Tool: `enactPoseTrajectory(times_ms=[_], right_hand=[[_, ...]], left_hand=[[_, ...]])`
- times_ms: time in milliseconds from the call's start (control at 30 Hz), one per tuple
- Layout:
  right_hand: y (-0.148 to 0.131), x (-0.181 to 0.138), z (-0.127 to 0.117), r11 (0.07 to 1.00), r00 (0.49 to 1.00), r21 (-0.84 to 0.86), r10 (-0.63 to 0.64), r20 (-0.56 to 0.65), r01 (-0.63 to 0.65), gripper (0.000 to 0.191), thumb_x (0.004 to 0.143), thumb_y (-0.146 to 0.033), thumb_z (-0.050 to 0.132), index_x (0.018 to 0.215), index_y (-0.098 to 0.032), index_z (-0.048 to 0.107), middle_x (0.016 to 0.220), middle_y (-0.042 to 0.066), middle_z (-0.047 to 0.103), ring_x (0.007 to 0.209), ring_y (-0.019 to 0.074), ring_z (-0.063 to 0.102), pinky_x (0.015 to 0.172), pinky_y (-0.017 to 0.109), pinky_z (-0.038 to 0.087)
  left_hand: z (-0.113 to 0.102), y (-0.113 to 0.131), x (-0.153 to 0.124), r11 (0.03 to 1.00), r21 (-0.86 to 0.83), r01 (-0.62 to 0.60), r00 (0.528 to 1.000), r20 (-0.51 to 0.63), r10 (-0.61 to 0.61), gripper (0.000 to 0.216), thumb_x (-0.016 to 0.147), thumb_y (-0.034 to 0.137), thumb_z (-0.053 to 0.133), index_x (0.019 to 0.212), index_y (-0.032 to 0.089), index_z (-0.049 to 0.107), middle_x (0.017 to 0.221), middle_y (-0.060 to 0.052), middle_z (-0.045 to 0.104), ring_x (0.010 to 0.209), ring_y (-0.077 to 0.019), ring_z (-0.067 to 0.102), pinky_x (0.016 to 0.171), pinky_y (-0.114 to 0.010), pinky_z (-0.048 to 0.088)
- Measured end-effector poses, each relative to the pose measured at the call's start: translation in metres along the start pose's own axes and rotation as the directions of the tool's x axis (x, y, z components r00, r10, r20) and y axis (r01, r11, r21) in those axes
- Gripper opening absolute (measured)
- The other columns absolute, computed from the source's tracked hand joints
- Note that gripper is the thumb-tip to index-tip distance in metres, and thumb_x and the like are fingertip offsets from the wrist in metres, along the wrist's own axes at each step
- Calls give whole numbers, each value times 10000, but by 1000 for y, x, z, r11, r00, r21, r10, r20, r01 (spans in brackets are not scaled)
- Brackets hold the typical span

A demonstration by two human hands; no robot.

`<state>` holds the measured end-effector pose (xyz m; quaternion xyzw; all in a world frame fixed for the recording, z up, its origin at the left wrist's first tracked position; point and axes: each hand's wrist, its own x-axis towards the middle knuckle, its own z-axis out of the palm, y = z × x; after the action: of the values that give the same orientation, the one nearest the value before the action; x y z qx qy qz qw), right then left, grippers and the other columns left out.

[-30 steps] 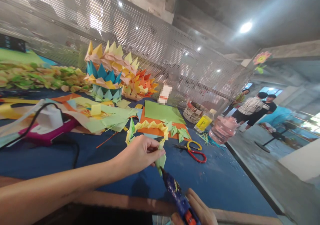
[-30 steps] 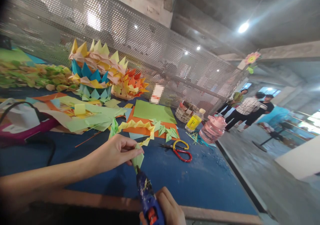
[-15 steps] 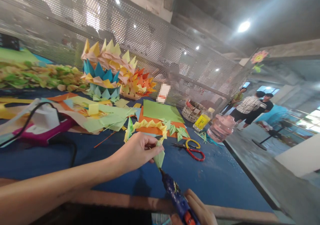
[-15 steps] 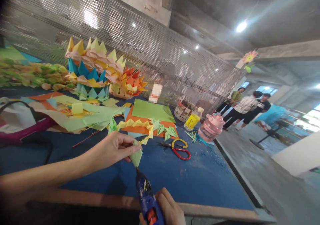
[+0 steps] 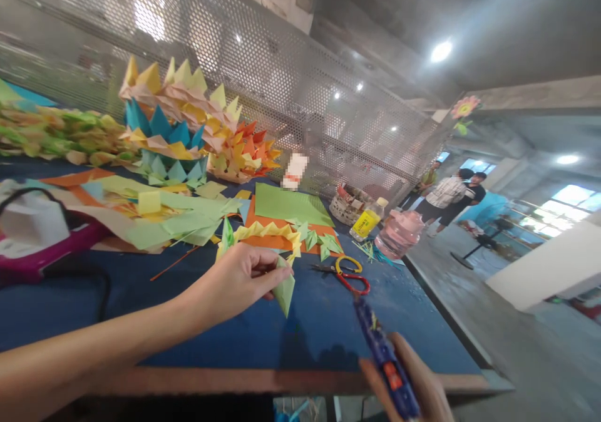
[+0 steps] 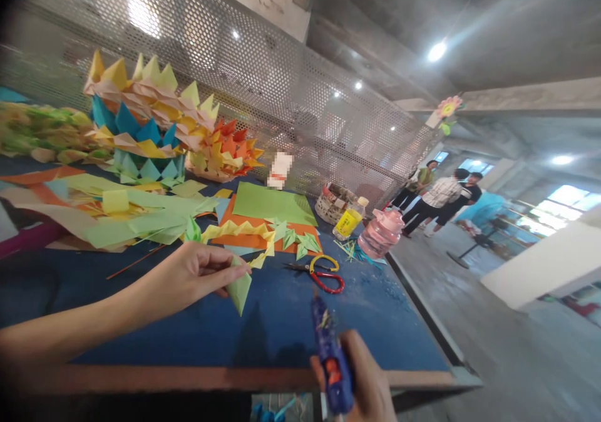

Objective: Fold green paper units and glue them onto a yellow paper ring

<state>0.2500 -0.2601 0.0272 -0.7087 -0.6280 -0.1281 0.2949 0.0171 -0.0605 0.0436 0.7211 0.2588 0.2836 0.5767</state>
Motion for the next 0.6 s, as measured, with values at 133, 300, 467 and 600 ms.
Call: enactPoseTrajectory(times_ms=[133, 300, 467, 600], right_hand=[[61, 27, -25, 943, 959, -189, 281, 14, -274, 355, 738, -575, 625, 792, -234, 544, 574, -43, 609, 481, 150, 563, 478, 230, 469], [136, 53, -46, 867, 897, -274, 441, 38, -415, 368, 588, -573, 630, 743, -249, 555, 658, 20, 695, 619, 245, 671, 585, 312, 507], [180, 52, -48, 846, 866, -273, 494, 79, -458, 353, 536, -529, 614, 749, -248, 600, 709, 51, 742, 727, 293, 714, 659, 346, 526], [196, 47, -48, 853, 867, -278, 486, 111, -442, 361, 556, -538, 601, 753, -236, 635, 762, 79, 756, 761, 300, 719, 701, 363, 542]], left_hand=[[4, -3, -2, 1000, 28, 0, 1000, 2, 0, 365, 812, 487, 557, 731, 155, 687, 815, -40, 734, 701, -167, 653, 646, -237, 530], [5, -4, -5, 998, 43, -40, 999, 20, 39, 362, 834, 478, 548, 732, 165, 698, 840, -34, 732, 718, -170, 653, 669, -245, 530], [4, -3, -6, 999, 25, -28, 999, 32, 27, 342, 841, 464, 548, 754, 169, 697, 757, -25, 713, 712, -174, 659, 673, -248, 536], [3, -6, -5, 999, 27, -45, 999, 25, 44, 328, 849, 450, 553, 759, 170, 697, 832, -31, 729, 715, -166, 663, 674, -241, 539]])
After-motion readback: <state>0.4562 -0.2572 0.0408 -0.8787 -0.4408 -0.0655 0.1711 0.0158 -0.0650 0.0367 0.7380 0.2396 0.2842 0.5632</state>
